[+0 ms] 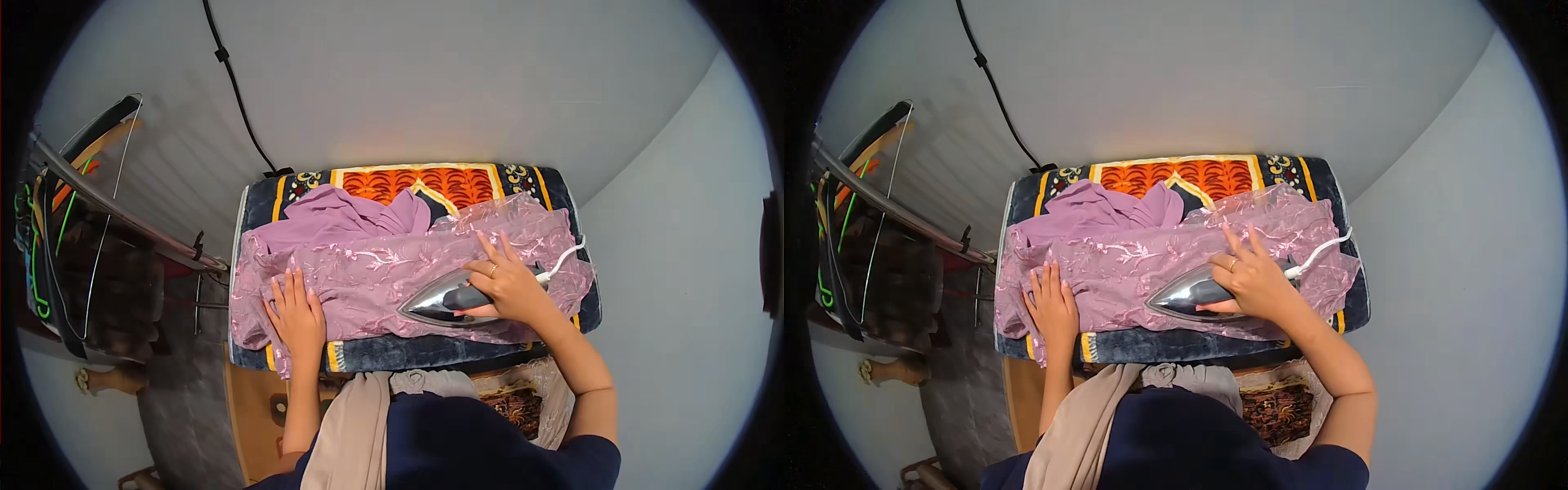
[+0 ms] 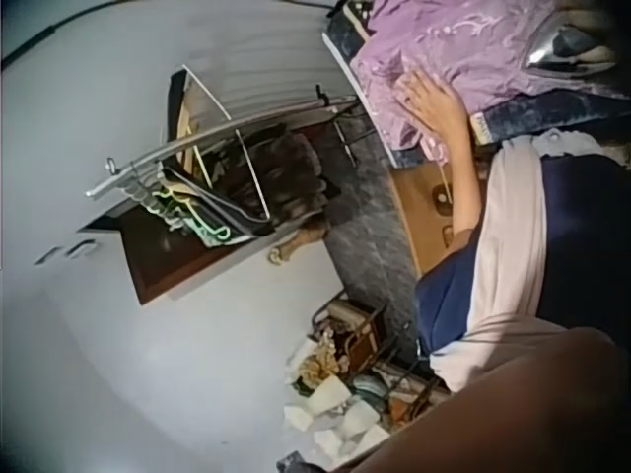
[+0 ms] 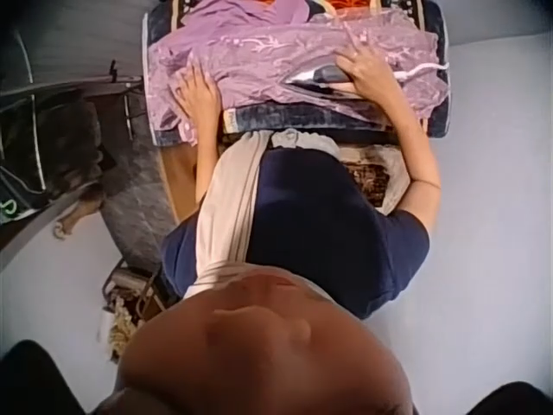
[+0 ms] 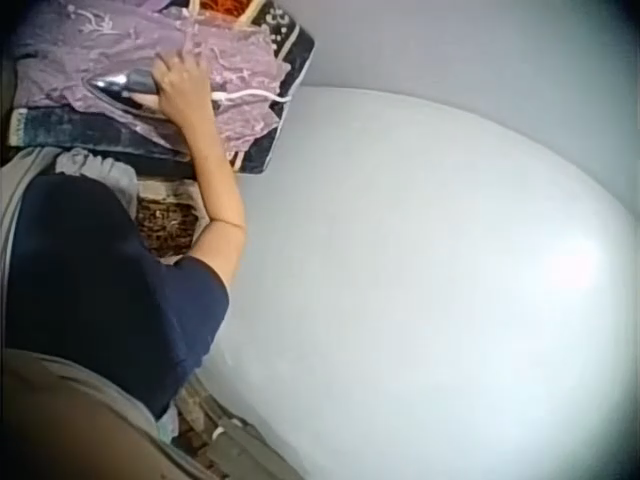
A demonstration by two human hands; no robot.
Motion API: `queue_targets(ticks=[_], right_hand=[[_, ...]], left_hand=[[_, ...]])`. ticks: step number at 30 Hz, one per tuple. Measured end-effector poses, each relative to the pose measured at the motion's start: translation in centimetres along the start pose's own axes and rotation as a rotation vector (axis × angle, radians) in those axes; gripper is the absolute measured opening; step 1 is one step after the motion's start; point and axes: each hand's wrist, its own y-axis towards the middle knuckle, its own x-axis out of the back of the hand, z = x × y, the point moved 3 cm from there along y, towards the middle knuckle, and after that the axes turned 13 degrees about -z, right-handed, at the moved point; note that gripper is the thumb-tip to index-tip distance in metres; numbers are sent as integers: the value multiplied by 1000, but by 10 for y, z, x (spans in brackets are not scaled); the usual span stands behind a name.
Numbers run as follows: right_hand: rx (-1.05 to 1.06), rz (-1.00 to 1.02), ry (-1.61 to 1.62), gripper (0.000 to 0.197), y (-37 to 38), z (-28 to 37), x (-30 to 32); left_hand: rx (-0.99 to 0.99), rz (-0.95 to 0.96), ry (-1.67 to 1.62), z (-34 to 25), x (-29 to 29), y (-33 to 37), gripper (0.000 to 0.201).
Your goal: Ironing a purple dress on a table, folding it, and then preparing to iron a green dress.
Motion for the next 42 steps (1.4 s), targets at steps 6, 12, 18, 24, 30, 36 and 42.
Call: queue_targets(ticks=[6,12,18,24,30,36,42], right_hand=[[-144,-43,-90,47,-34,-36,22],[-219,-101,-210,46,-55,-57,37],[-114,-172,-86,47,-21,-39,19],[21,-280,47,48,33,-9,-5],[9,-249,154,47,55,8,-7],[-3,-240,86,48,76,19,-19],[34,-233,101,52,114,42,-40]], left_hand=[[-6,-26,0,0,2,0,47],[17,14,-1,0,0,0,45],[6,-9,19,2,-1,0,45],[14,-36,-21,0,1,1,46],[23,-60,-61,1,4,-1,46],[50,-47,-128,2,13,-1,46],[57,-41,-168,5,16,-2,44]])
